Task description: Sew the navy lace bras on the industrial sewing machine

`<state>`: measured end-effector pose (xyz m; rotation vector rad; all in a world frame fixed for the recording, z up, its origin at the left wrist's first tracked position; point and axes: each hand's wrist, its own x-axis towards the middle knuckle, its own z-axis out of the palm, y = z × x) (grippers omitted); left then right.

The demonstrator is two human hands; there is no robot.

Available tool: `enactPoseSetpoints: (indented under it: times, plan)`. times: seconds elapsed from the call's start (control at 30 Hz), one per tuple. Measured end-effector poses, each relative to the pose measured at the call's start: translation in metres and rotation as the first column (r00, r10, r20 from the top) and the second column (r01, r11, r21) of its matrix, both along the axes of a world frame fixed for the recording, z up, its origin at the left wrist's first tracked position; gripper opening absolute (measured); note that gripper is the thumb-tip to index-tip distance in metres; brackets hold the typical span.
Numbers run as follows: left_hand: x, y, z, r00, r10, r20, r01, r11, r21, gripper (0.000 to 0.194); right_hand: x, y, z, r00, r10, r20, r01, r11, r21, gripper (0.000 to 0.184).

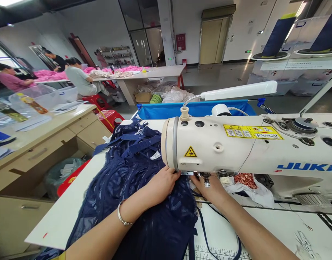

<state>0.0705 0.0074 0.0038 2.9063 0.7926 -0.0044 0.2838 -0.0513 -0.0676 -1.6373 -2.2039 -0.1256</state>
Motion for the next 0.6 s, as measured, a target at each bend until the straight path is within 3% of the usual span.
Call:
enactPoseSetpoints:
  times: [0.3,0.6]
  plan:
    - [-0.001,0.0,0.0,1.0,0.015,0.002,-0.015,1.0,-0.003,0.038,-0.004,0.0,0.021,0.996,-0.05,-0.08,0.045,0.997,-0.063,0.028]
    - [0.0,0.002,-0.006,1.0,-0.002,0.001,0.002,1.0,0.022,0.04,-0.012,0.004,0.023,0.984,-0.154,-0.086,0.144,0.983,-0.111,0.027]
